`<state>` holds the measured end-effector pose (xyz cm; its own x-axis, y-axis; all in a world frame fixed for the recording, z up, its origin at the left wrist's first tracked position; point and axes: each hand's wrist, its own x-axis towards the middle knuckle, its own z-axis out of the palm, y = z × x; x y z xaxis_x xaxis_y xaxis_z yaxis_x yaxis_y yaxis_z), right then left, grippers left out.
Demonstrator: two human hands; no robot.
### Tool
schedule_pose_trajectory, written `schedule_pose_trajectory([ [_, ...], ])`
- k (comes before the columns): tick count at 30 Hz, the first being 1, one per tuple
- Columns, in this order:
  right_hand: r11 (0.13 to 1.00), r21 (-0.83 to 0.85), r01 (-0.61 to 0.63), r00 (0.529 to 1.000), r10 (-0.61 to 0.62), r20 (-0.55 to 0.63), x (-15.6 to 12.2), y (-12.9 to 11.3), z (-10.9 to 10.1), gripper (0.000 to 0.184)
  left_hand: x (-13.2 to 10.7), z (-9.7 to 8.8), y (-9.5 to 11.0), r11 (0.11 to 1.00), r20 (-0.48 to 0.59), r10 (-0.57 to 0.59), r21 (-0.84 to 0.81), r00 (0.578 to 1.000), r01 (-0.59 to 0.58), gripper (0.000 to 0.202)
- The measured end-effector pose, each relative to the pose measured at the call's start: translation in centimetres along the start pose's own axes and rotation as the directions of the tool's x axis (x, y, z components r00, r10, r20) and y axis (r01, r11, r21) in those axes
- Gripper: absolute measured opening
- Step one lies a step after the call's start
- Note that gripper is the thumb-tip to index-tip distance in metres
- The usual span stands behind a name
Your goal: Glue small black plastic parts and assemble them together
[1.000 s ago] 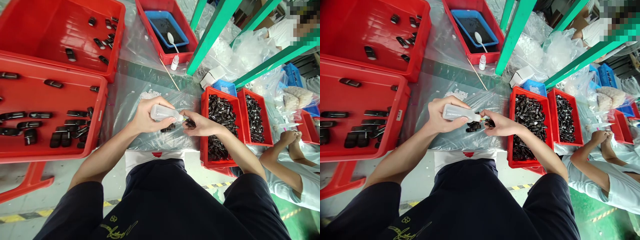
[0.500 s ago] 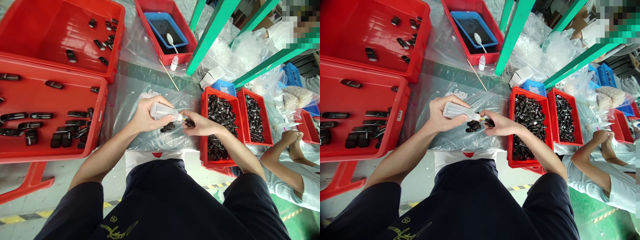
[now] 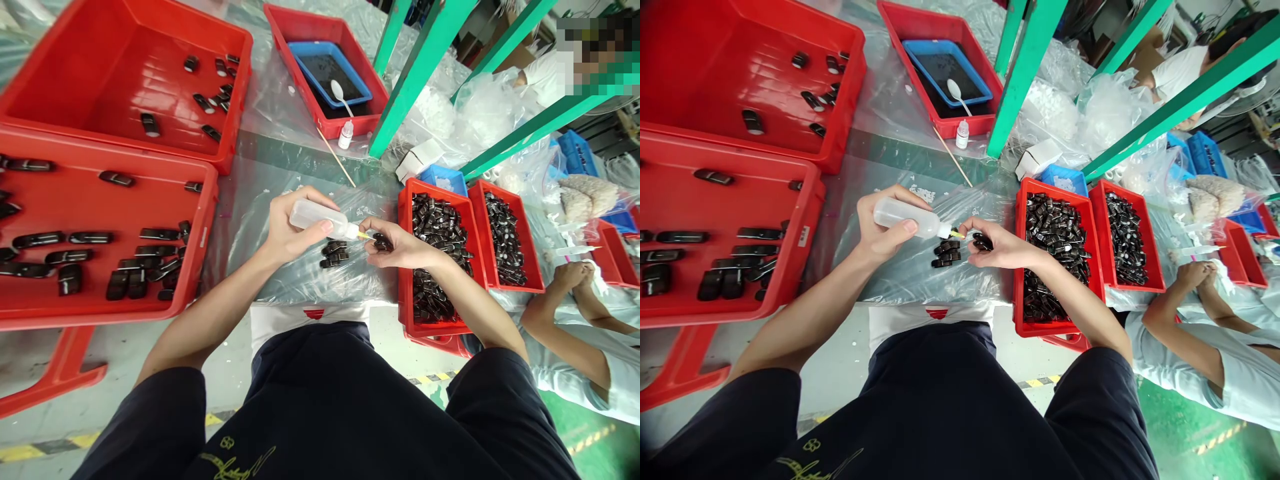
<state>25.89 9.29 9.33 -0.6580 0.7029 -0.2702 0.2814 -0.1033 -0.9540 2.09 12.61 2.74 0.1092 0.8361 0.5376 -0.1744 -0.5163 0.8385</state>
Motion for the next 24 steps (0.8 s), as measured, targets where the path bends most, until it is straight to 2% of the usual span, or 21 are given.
schedule_pose_trajectory([
  [11,0.998,-0.061,-0.003,1.000,0.003,0.003,0.18,-0.38,0.08,0.032,0.00,-0.02,0.27,0.999,0.085,0.049,0.018,0.995,-0.050,0.042],
  [17,0.986,-0.131,-0.102,0.992,0.111,0.066,0.52,-0.15,-0.05,0.034,-0.07,0.05,0.36,0.997,0.184,0.061,0.034,0.981,-0.068,0.035],
  [24,0.982,-0.069,-0.173,0.976,0.181,0.118,0.74,-0.15,0.09,0.034,0.12,0.05,0.40,1.000,0.205,-0.005,0.014,0.979,0.002,0.041],
])
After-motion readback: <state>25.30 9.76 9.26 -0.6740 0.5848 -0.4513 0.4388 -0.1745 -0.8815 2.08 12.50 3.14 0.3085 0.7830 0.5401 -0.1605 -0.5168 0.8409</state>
